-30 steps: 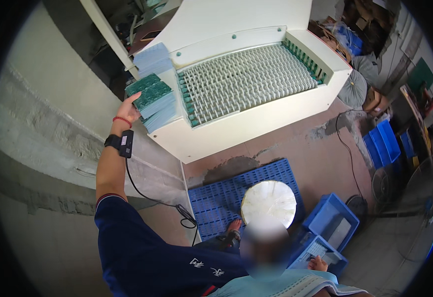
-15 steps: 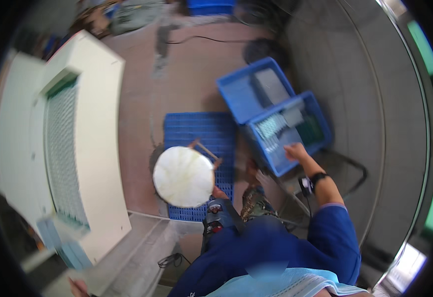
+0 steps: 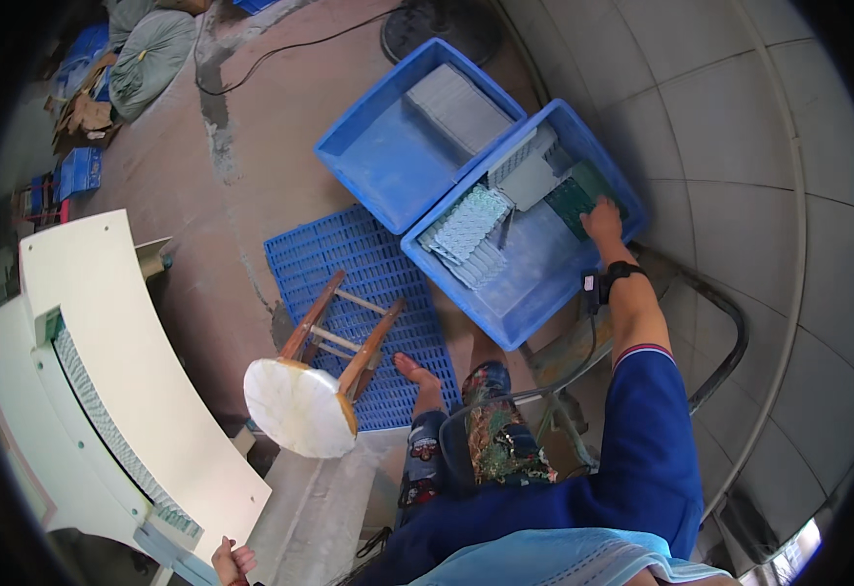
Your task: Loading green circuit board plates into the slots of a processing machine.
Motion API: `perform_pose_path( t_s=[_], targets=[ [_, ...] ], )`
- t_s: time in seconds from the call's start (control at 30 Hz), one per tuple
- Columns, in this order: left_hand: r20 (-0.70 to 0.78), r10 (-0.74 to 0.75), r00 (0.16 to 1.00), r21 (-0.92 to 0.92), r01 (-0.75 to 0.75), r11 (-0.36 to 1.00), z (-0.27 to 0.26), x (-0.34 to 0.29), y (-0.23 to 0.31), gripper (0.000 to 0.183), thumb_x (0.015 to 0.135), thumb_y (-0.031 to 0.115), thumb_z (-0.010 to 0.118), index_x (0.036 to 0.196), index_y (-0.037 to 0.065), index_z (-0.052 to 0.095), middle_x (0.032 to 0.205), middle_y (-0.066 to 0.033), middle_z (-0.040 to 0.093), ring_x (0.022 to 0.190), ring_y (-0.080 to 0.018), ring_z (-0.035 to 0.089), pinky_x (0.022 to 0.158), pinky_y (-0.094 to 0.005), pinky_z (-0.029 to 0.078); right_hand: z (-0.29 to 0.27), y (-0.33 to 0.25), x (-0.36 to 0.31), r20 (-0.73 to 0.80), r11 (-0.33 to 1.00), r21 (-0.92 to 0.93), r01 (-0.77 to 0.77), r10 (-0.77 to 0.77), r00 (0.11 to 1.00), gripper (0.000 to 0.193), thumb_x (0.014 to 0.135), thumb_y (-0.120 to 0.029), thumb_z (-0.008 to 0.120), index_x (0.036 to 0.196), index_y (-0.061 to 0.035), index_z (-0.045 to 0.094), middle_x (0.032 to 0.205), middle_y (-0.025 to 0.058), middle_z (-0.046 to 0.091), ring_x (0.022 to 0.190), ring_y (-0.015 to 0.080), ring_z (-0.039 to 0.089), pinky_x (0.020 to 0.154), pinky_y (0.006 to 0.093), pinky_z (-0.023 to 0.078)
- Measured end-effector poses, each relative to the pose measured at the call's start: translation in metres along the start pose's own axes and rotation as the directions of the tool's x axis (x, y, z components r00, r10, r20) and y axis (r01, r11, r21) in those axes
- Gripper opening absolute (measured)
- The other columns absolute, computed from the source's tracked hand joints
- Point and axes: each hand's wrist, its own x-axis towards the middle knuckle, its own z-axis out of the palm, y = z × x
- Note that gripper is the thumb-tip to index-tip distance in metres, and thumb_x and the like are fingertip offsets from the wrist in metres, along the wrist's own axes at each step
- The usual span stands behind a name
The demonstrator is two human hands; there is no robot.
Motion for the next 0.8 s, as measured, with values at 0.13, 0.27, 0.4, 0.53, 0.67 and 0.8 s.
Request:
perform_pose_path(
  t_s=[0.13, 0.27, 0.4, 0.53, 0.67, 0.8],
  targets=[
    [-0.049, -0.007, 0.999, 0.152, 0.014, 0.988, 0.046, -0.037, 0.061, 0.036, 0.085, 0.034, 0.050, 0.105, 0.005, 0.057, 0.097, -0.0133, 0.061, 0.083, -0.0220, 0.059, 0.072, -0.0342, 0.048, 0.011, 0.017, 0.056, -0.233, 0.899, -0.335, 0.280, -0.367, 0.900, 0.045, 0.079, -0.021, 0.053, 0.120, -0.0027, 0.046, 0.125, 0.0138, 0.047, 0.111, 0.0298, 0.047, 0.087, 0.0424, 0.042],
    [0.086, 0.130, 0.988, 0.125, -0.140, 0.982, 0.041, -0.021, 0.046, 0.045, 0.087, 0.034, 0.050, 0.117, 0.001, 0.047, 0.103, -0.0183, 0.057, 0.094, -0.0274, 0.058, 0.078, -0.0372, 0.049, 0.026, 0.000, 0.088, -0.191, 0.805, -0.427, 0.412, -0.526, 0.829, 0.043, 0.078, -0.019, 0.054, 0.118, -0.0045, 0.048, 0.125, 0.0111, 0.046, 0.114, 0.0265, 0.043, 0.088, 0.0387, 0.039],
    [0.135, 0.152, 0.979, 0.171, -0.174, 0.970, 0.067, -0.052, 0.070, 0.046, 0.090, 0.033, 0.047, 0.122, -0.001, 0.042, 0.109, -0.0205, 0.055, 0.094, -0.0304, 0.059, 0.077, -0.0396, 0.050, 0.016, -0.012, 0.090, -0.036, 0.644, -0.660, 0.387, -0.542, 0.840, 0.037, 0.079, -0.017, 0.050, 0.114, -0.0051, 0.053, 0.120, 0.0077, 0.051, 0.108, 0.0209, 0.044, 0.085, 0.0325, 0.034],
    [0.143, 0.167, 0.976, 0.211, -0.195, 0.958, 0.055, -0.055, 0.065, 0.045, 0.091, 0.029, 0.046, 0.123, -0.002, 0.042, 0.110, -0.0216, 0.055, 0.095, -0.0303, 0.059, 0.076, -0.0392, 0.051, 0.016, -0.017, 0.102, -0.078, 0.762, -0.513, 0.395, -0.499, 0.863, 0.031, 0.074, -0.016, 0.054, 0.103, -0.0038, 0.057, 0.108, 0.0078, 0.056, 0.102, 0.0212, 0.046, 0.084, 0.0308, 0.033],
    [0.147, 0.185, 0.972, 0.206, -0.213, 0.955, 0.065, -0.057, 0.060, 0.043, 0.091, 0.027, 0.044, 0.121, -0.004, 0.042, 0.109, -0.0204, 0.056, 0.095, -0.0292, 0.059, 0.077, -0.0387, 0.051, 0.011, -0.027, 0.101, -0.114, 0.821, -0.441, 0.363, -0.452, 0.885, 0.027, 0.073, -0.017, 0.056, 0.096, -0.0042, 0.059, 0.106, 0.0094, 0.057, 0.102, 0.0221, 0.047, 0.083, 0.0307, 0.035],
    [0.212, 0.206, 0.955, 0.185, -0.246, 0.951, 0.075, -0.051, 0.051, 0.041, 0.091, 0.024, 0.043, 0.122, -0.003, 0.041, 0.107, -0.0183, 0.058, 0.095, -0.0268, 0.059, 0.075, -0.0364, 0.051, 0.001, -0.027, 0.094, 0.090, 0.980, -0.112, 0.163, -0.153, 0.984, 0.058, 0.066, -0.022, 0.070, 0.115, -0.0032, 0.047, 0.114, 0.0134, 0.053, 0.110, 0.0299, 0.047, 0.091, 0.0385, 0.037]
  ],
)
